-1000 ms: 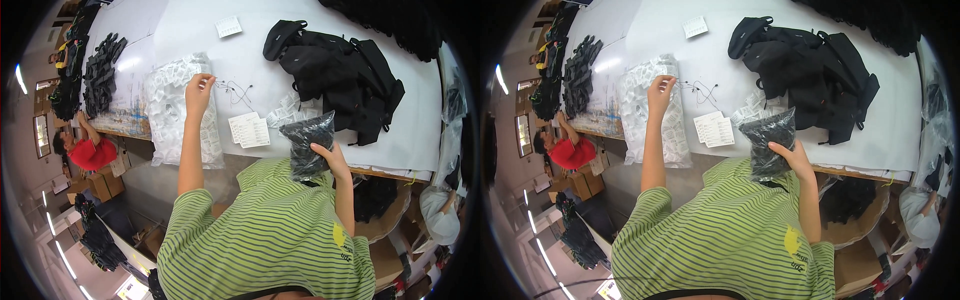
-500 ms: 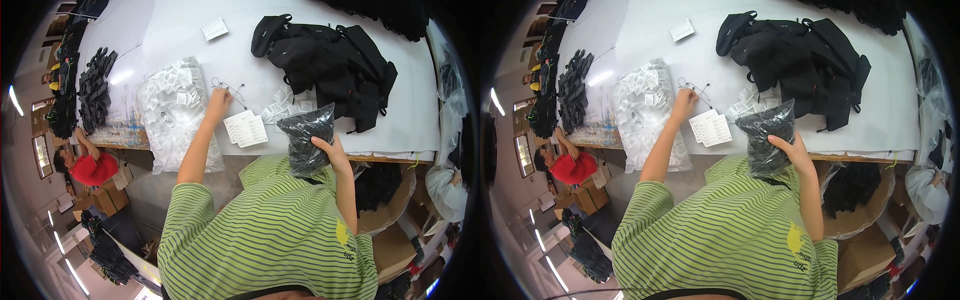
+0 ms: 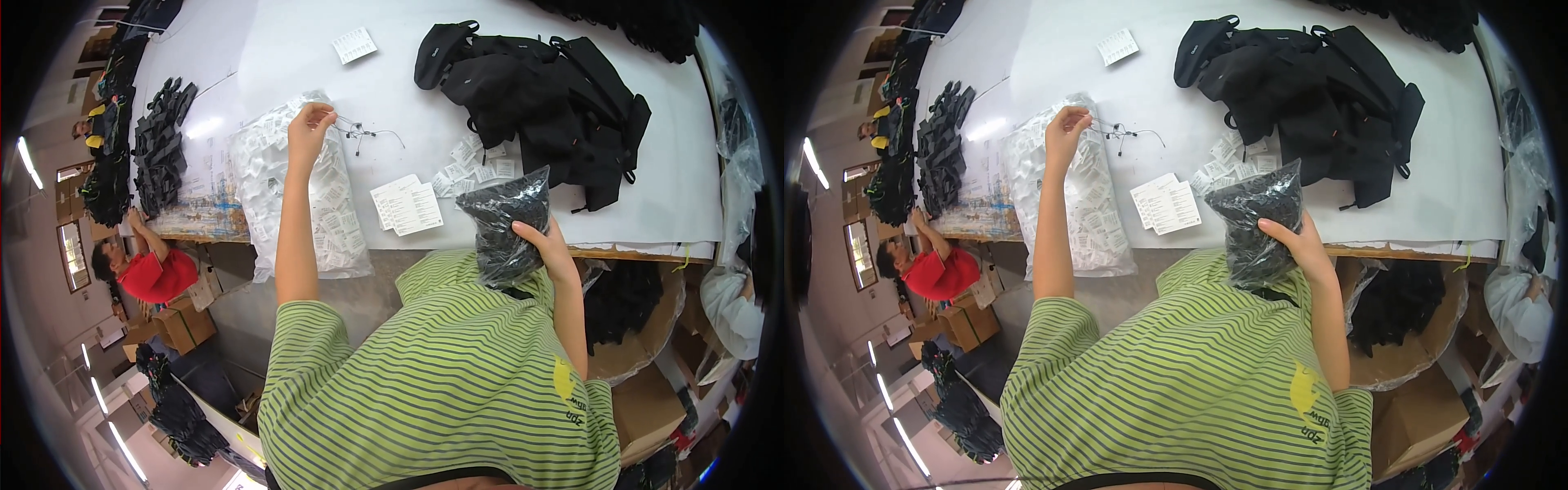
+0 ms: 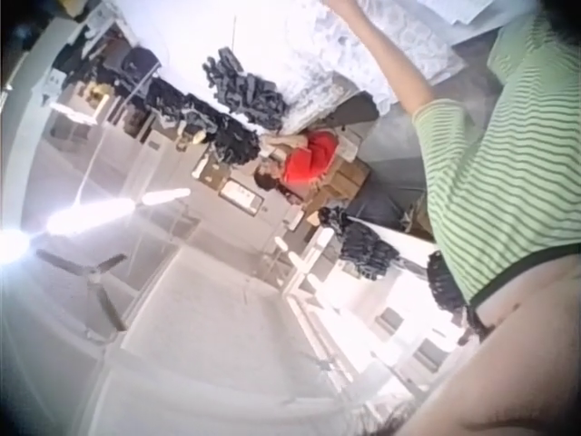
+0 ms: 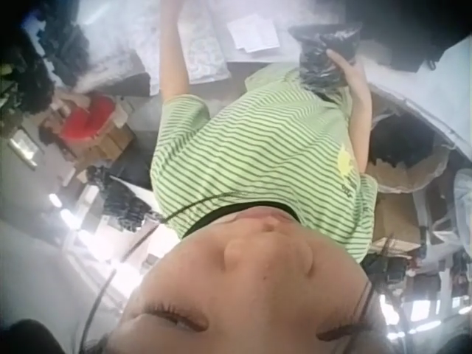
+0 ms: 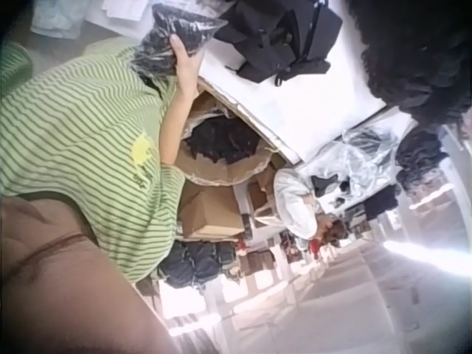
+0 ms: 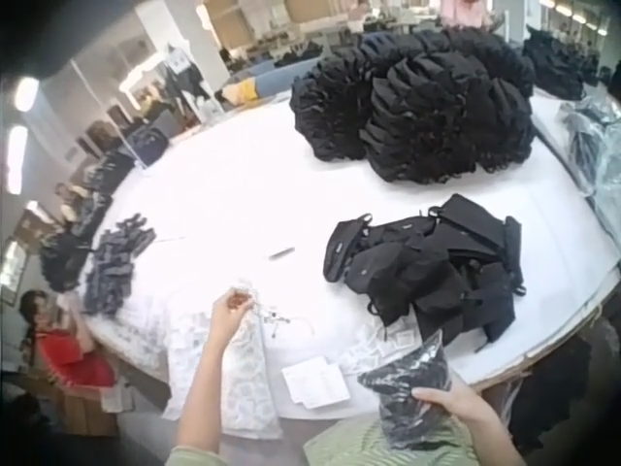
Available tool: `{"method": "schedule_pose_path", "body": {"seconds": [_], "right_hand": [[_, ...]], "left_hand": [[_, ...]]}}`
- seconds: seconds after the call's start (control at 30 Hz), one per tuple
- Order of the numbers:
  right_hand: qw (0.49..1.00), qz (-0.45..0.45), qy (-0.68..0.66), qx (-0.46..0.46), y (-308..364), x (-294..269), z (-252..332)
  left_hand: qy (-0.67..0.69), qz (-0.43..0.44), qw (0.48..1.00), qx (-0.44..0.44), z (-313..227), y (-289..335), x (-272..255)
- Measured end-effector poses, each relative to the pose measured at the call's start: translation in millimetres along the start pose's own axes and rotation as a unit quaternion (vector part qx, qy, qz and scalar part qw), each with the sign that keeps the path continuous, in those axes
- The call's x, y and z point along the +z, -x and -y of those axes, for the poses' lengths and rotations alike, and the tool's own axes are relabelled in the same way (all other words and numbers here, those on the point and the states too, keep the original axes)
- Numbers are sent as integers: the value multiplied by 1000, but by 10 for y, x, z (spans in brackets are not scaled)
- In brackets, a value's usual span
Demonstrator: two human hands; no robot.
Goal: The recorder is assembling small black fabric pouches by attaching plastic clips and inserting components.
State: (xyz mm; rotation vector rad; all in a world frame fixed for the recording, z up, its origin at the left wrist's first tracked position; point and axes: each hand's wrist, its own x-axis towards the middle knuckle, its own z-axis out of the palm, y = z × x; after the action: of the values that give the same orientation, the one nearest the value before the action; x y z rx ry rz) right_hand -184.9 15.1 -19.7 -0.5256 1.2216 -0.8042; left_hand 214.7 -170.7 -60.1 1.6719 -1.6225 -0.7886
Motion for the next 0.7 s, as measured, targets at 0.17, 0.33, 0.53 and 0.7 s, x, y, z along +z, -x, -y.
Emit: {"method": "schedule_pose_path", "body": {"seconds": [0.17,0.33,0.53,0.7], "right_hand": [[1000,15,11,-7,23,-14,-28],[1000,22,9,-16,66,-16,-50],[1000,21,12,-12,100,-22,-50],[999,16,23,-18,131,-18,-61]], "left_hand": [[-72,-47,995,56,-177,22,-44],[-126,-64,986,83,-297,45,-98],[-67,-123,984,106,-500,29,-209],[-93,-97,987,88,-428,54,-197]]}}
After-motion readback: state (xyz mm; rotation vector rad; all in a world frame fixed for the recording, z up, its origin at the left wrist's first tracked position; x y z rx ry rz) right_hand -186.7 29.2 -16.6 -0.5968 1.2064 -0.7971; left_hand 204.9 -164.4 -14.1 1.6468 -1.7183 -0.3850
